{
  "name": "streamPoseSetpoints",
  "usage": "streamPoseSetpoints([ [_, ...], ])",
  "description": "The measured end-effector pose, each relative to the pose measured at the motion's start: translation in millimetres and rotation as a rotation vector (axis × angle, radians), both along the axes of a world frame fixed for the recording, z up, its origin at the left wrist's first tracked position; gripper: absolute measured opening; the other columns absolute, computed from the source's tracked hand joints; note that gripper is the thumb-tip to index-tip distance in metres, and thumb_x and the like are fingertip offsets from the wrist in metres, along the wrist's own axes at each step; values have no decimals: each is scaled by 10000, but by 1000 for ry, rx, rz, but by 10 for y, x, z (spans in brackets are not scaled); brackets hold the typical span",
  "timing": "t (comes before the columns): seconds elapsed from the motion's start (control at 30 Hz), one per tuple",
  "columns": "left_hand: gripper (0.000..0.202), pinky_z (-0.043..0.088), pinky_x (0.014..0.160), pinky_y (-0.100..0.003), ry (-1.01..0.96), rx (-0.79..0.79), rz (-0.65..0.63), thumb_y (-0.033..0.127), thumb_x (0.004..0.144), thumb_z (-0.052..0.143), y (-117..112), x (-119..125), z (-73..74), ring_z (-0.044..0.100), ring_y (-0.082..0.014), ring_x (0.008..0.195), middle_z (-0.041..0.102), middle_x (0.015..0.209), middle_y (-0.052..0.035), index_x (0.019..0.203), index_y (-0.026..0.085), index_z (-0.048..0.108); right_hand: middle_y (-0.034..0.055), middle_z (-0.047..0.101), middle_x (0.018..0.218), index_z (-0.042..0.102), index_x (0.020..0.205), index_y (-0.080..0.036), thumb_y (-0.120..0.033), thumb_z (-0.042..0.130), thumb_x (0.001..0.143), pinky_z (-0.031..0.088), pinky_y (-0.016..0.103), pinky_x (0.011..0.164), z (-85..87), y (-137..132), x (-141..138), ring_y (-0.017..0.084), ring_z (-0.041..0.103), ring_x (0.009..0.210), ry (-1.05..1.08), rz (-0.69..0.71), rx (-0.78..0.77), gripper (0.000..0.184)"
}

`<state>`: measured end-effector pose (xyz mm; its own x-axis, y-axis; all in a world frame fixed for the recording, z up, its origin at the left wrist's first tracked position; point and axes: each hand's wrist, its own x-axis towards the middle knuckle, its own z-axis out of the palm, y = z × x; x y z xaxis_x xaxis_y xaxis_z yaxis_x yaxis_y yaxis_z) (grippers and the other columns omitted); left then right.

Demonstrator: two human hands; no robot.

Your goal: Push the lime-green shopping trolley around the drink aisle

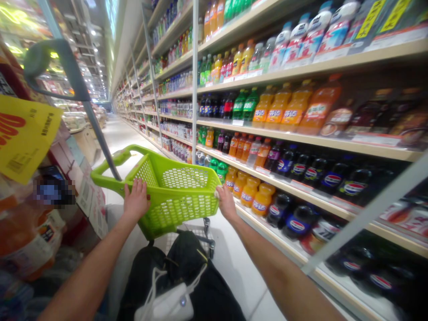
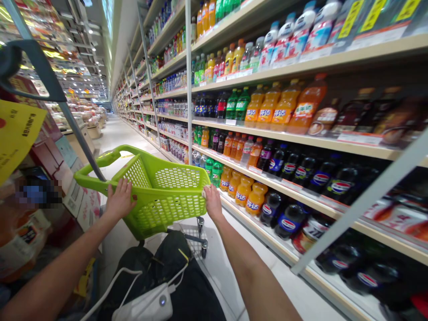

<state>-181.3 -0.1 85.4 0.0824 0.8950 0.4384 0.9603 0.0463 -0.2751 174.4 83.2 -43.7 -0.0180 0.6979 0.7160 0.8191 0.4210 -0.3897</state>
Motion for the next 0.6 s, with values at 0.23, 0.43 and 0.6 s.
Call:
streamPoseSetpoints([
  [0.23, 664, 43, 1072, -559, -18, -21, 18, 276, 736, 406, -13, 40, 27, 137, -294, 1353, 241, 1445, -164, 1343, 27, 304, 83, 396, 1371, 527, 1188, -183, 3, 397, 707, 341, 387, 1022, 122, -45, -770, 213, 361, 1258, 6, 159, 50, 532],
  [0.43, 714, 37, 1076, -562, -10, -20, -16, 290, 718, 449, -118, -73, 85, 105, -286, 1362, 203, 1460, -144, 1364, 50, 264, 75, 397, 1375, 521, 1189, -213, -59, 403, 789, 317, 441, 1020, 235, -116, -932, 216, 330, 1278, -131, 190, 31, 445],
  [0.6, 692, 5, 1074, -562, -14, 19, 4, 240, 726, 432, -218, -206, 62, 92, -266, 1366, 188, 1465, -129, 1370, 65, 252, 111, 414, 1356, 494, 1217, -194, -3, 340, 767, 248, 526, 1022, 162, -147, -426, 251, 328, 1276, -161, -61, -25, 513],
])
